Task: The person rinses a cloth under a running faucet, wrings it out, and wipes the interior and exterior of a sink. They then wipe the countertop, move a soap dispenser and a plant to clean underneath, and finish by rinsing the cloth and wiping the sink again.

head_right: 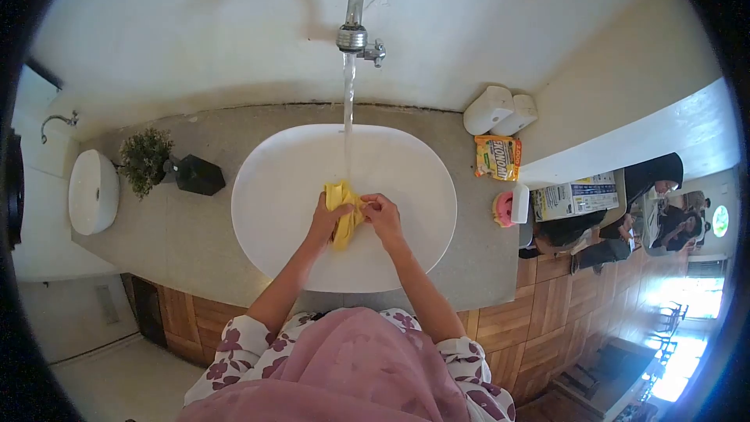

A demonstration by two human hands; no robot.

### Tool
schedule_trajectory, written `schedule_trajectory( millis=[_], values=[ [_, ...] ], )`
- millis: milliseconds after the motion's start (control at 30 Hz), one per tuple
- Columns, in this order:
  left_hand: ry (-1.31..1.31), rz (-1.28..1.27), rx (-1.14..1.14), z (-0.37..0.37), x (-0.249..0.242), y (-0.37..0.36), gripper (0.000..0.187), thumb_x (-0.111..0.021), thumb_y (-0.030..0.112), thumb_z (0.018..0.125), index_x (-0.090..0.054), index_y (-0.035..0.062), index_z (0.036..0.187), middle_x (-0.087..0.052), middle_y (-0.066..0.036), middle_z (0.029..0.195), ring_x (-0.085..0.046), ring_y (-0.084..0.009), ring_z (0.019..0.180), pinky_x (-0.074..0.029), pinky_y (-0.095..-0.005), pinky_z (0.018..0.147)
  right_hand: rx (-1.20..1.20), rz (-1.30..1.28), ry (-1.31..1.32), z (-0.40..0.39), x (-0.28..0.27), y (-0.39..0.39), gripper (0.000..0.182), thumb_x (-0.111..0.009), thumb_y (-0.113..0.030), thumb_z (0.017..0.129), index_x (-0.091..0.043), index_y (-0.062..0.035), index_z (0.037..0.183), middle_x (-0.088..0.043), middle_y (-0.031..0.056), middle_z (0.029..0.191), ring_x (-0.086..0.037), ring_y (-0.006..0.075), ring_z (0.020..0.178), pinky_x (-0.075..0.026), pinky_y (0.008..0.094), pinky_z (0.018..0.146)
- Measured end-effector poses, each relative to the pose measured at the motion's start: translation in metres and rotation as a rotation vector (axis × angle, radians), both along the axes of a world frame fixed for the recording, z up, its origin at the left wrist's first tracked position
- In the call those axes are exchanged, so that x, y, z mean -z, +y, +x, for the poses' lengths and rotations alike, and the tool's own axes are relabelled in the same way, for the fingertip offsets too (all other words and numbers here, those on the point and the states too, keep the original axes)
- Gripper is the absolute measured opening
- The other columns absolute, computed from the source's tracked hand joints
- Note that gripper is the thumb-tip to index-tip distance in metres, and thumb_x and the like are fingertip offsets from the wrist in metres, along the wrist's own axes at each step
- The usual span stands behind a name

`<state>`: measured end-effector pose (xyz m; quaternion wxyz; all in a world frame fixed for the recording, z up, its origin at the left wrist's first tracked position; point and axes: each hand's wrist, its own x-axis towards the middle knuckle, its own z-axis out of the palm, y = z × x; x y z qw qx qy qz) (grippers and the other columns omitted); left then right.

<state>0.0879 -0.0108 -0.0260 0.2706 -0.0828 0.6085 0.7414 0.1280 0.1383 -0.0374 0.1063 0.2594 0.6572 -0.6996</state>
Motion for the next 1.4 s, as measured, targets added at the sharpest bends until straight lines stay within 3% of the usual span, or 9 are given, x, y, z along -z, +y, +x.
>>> schedule_trajectory(
  millis=[133, 300, 400, 900, 1000, 1067, 1200, 1333, 1400],
  values=[
    [0.003, -0.183, 0.028, -0.009, -0.006, 0.009, 0.05, -0.066, 0.026, 0.083, -0.04, 0.003, 0.118, -0.057, -0.013, 0.106, -0.06, -0.0209, 0.094, -0.049, -0.036, 0.076, 0.052, 0.252, 0.04, -0.015, 0.012, -0.008, 0.017, -0.063, -0.01, 0.085, -0.061, -0.0029, 0.101, -0.061, 0.0038, 0.081, -0.06, 0.0121, 0.076, -0.05, 0.028, 0.07],
    [0.457, -0.913, 0.097, -0.005, 0.016, 0.037, 0.048, -0.062, 0.016, 0.082, -0.043, -0.0002, 0.123, -0.052, -0.021, 0.111, -0.052, -0.0364, 0.101, -0.047, -0.0421, 0.081, 0.091, 0.615, 0.22, -0.029, 0.029, -0.025, 0.02, -0.061, -0.001, 0.08, -0.062, -0.0047, 0.1, -0.06, 0.0107, 0.084, -0.06, 0.0212, 0.076, -0.049, 0.0324, 0.07],
    [0.759, -0.843, 0.001, -0.008, 0.027, 0.038, 0.046, -0.056, 0.013, 0.083, -0.043, 0.0013, 0.125, -0.048, -0.022, 0.115, -0.048, -0.0393, 0.102, -0.042, -0.0465, 0.087, 0.128, 0.676, 0.179, -0.032, 0.036, -0.029, 0.026, -0.059, 0.002, 0.077, -0.061, -0.0054, 0.102, -0.056, 0.0154, 0.092, -0.059, 0.027, 0.084, -0.048, 0.0343, 0.077],
    [0.729, -1.015, 0.357, -0.009, 0.016, 0.028, 0.046, -0.058, 0.02, 0.085, -0.041, -0.0021, 0.121, -0.05, -0.021, 0.105, -0.058, -0.0359, 0.089, -0.053, -0.0427, 0.07, -0.13, 0.763, 0.113, -0.021, 0.029, -0.005, 0.022, -0.058, -0.009, 0.083, -0.06, -0.0061, 0.105, -0.055, 0.0192, 0.097, -0.057, 0.0352, 0.088, -0.046, 0.0406, 0.079],
    [0.728, -1.001, 0.404, -0.004, 0.013, 0.018, 0.044, -0.058, 0.024, 0.086, -0.043, -0.0019, 0.118, -0.052, -0.021, 0.099, -0.059, -0.0367, 0.087, -0.051, -0.0438, 0.071, -0.003, 0.851, 0.199, -0.027, 0.03, 0.005, 0.024, -0.06, -0.008, 0.082, -0.059, -0.0052, 0.106, -0.055, 0.0161, 0.095, -0.057, 0.0307, 0.085, -0.047, 0.0386, 0.078],
    [0.683, -1.003, 0.444, -0.002, 0.009, 0.01, 0.044, -0.058, 0.026, 0.086, -0.043, -0.0015, 0.117, -0.053, -0.021, 0.101, -0.058, -0.0372, 0.089, -0.051, -0.0443, 0.073, 0.383, 0.811, 0.313, -0.04, 0.024, 0.009, 0.027, -0.062, -0.004, 0.08, -0.058, -0.0042, 0.106, -0.053, 0.0113, 0.092, -0.055, 0.0238, 0.08, -0.047, 0.0351, 0.075],
    [0.609, -0.984, 0.51, 0.004, 0.009, -0.003, 0.043, -0.056, 0.028, 0.086, -0.044, 0.0009, 0.117, -0.054, -0.019, 0.106, -0.057, -0.0377, 0.094, -0.049, -0.0454, 0.079, 0.478, 0.72, 0.302, -0.074, 0.022, 0.006, 0.036, -0.063, 0.003, 0.075, -0.054, -0.0035, 0.109, -0.052, 0.0113, 0.096, -0.054, 0.0254, 0.089, -0.045, 0.0354, 0.079],
    [0.561, -0.992, 0.534, 0.007, 0.008, -0.004, 0.042, -0.054, 0.027, 0.087, -0.045, 0.0021, 0.119, -0.054, -0.018, 0.114, -0.057, -0.0368, 0.098, -0.049, -0.0446, 0.082, 0.233, 0.515, 0.579, -0.117, 0.076, -0.04, 0.03, -0.062, -0.001, 0.077, -0.055, -0.0037, 0.106, -0.056, 0.011, 0.094, -0.056, 0.0246, 0.087, -0.046, 0.0346, 0.077],
    [0.74, -1.065, 0.473, 0.013, 0.031, -0.006, 0.04, -0.057, 0.027, 0.085, -0.047, 0.0016, 0.114, -0.055, -0.019, 0.107, -0.057, -0.035, 0.097, -0.051, -0.0442, 0.073, -0.06, 0.387, 0.39, -0.123, 0.052, -0.075, 0.024, -0.062, -0.008, 0.079, -0.059, -0.0033, 0.102, -0.062, 0.0097, 0.088, -0.06, 0.0229, 0.082, -0.048, 0.0342, 0.073]
  ],
)
